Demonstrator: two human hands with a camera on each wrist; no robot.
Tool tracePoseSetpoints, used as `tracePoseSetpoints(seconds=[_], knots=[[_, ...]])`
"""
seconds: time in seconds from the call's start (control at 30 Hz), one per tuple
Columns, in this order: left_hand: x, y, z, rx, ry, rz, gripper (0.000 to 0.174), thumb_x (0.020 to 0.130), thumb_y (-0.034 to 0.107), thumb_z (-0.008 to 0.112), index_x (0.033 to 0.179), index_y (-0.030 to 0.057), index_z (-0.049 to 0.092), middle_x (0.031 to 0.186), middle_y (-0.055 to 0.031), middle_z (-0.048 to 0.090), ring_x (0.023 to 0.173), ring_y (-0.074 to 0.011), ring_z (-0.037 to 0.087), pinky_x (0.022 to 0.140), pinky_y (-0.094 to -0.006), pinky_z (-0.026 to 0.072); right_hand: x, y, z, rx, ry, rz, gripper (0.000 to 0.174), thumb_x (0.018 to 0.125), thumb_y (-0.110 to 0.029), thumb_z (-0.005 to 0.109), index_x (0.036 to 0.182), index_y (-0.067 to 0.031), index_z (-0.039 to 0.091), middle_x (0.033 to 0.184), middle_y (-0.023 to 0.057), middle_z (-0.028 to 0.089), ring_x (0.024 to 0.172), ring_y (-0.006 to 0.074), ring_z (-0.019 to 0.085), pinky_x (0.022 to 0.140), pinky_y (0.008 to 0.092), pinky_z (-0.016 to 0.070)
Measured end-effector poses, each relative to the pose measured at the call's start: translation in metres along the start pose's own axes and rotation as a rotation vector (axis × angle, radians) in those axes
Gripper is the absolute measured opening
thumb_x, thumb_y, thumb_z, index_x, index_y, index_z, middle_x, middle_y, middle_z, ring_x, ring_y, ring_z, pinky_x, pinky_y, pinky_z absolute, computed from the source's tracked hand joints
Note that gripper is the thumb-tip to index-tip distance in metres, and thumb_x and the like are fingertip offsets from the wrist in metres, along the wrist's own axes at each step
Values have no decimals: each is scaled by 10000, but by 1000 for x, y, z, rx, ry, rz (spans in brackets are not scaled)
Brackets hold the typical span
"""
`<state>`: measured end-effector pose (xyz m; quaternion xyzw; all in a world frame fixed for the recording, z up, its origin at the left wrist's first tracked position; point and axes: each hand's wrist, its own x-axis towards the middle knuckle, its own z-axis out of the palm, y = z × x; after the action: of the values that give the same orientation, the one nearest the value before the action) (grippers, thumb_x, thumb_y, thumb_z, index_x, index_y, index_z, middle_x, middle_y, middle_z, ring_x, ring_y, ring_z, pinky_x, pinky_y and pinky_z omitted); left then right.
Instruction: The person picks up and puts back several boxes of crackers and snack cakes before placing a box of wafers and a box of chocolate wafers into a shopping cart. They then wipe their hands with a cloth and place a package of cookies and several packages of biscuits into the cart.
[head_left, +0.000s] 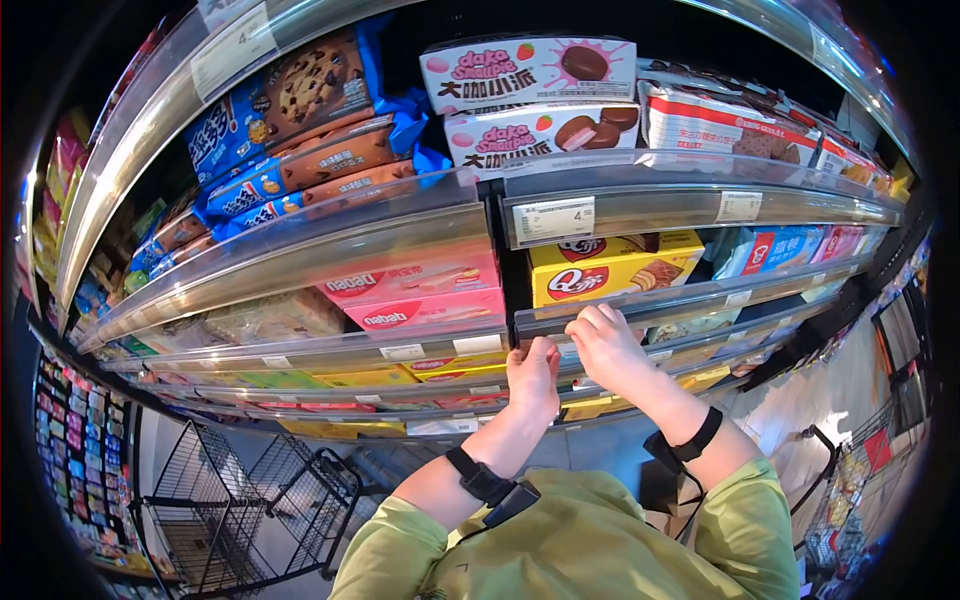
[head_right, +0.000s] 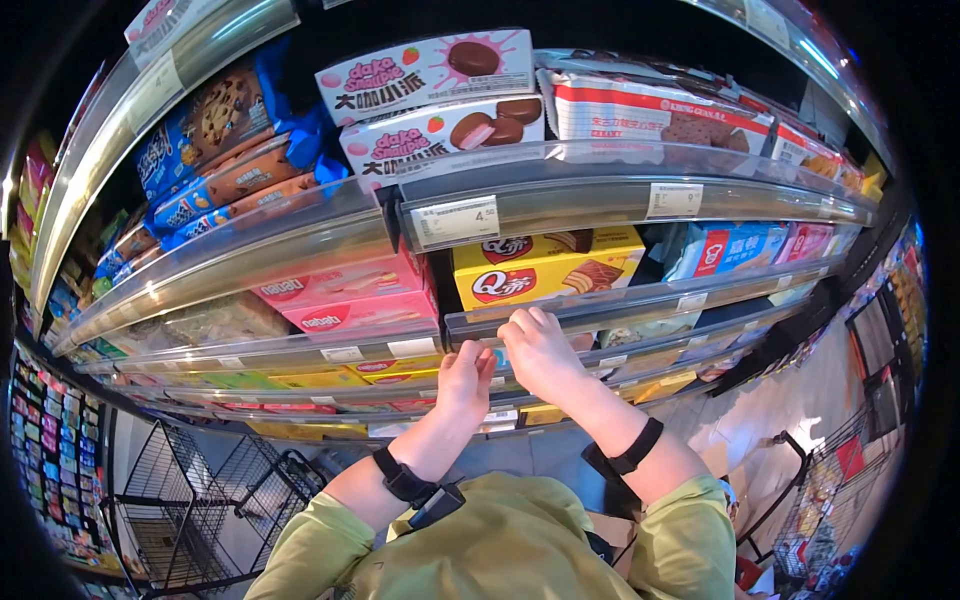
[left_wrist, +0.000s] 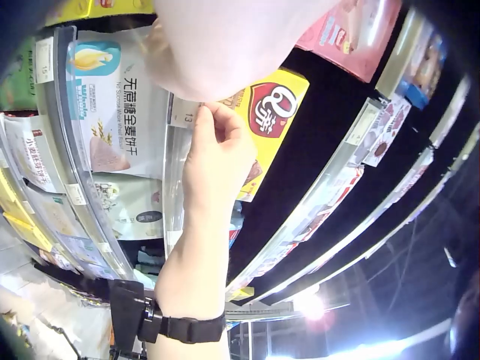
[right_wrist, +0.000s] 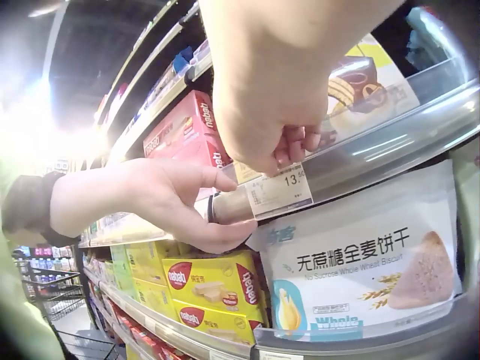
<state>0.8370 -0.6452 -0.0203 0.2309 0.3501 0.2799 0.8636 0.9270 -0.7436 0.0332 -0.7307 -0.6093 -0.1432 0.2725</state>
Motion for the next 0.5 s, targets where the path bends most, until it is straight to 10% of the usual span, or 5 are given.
tracePoseSetpoints(seconds=[0.5], knots=[[2, 0, -3, -36, 5, -51, 254, 829, 94, 662, 971, 74, 452, 899, -32, 565, 844, -134, 563, 803, -266, 487, 16, -17, 3, 200, -49, 0, 287, 688, 61, 558, 971, 11, 536, 922, 159, 585, 910, 366, 542, 844, 445, 436]])
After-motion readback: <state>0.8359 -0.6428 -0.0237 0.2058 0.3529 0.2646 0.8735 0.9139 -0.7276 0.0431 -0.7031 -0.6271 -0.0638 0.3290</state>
